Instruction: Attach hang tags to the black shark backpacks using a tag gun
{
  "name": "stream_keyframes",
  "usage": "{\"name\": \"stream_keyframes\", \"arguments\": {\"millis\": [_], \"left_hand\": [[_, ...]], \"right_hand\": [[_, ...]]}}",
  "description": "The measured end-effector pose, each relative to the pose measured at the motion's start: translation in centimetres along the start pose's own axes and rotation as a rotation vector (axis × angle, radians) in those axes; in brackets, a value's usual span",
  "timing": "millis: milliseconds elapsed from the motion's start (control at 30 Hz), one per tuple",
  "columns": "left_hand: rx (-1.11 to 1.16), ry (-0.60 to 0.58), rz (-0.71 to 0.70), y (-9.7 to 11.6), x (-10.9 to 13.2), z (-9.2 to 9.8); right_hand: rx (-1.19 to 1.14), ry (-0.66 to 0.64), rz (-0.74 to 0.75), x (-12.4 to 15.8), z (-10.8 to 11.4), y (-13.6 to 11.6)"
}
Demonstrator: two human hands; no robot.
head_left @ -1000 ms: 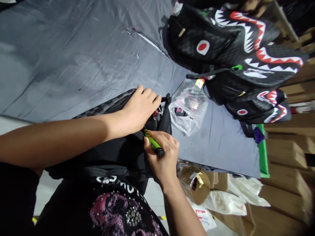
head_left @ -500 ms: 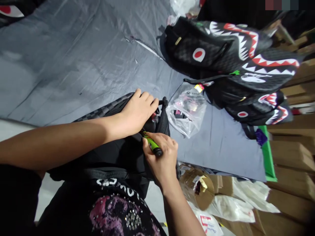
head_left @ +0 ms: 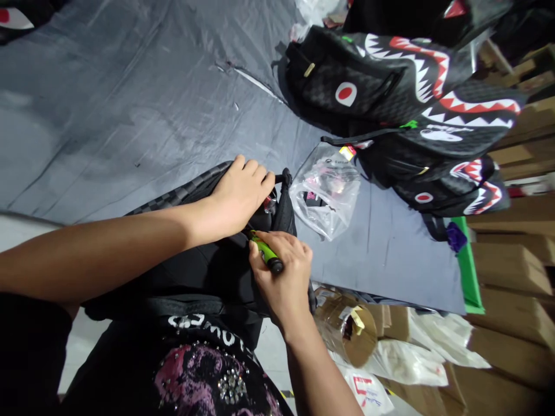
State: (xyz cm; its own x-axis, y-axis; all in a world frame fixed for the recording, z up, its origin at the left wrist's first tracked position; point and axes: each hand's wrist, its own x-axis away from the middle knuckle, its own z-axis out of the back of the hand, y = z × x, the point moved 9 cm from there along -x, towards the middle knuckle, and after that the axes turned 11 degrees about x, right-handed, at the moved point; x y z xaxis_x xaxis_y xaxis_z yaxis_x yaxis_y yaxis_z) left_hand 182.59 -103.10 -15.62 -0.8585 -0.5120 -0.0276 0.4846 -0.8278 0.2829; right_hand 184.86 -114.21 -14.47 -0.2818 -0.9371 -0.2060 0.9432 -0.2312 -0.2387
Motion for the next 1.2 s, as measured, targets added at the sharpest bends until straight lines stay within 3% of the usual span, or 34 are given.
{"name": "stream_keyframes", "arguments": {"millis": [533, 767, 900, 967, 1200], "left_hand": [[-0.064, -0.058, -0.014, 0.0, -0.2, 0.1], [-0.044, -0.038, -0.005, 0.3, 0.1, 0.2], [-0.048, -0.016, 0.022, -0.3, -0.6, -0.1], [-0.053, -0.005, 0.018, -0.2, -0.6, 0.0], [-0.06, -0.032, 0.019, 0.7, 0.3, 0.8]], "right_hand": [[-0.006, 0.025, 0.012, -0.1, 0.1, -0.2], [-0.041, 0.1, 0.055, 0.1, 0.3, -0.1], [-0.05, 0.177, 0.21, -0.4, -0.5, -0.2], [-0.007, 0.204, 0.205, -0.4, -0.8, 0.4], [-0.06, 0.125, 0.164, 0.9, -1.6, 2.1]]}}
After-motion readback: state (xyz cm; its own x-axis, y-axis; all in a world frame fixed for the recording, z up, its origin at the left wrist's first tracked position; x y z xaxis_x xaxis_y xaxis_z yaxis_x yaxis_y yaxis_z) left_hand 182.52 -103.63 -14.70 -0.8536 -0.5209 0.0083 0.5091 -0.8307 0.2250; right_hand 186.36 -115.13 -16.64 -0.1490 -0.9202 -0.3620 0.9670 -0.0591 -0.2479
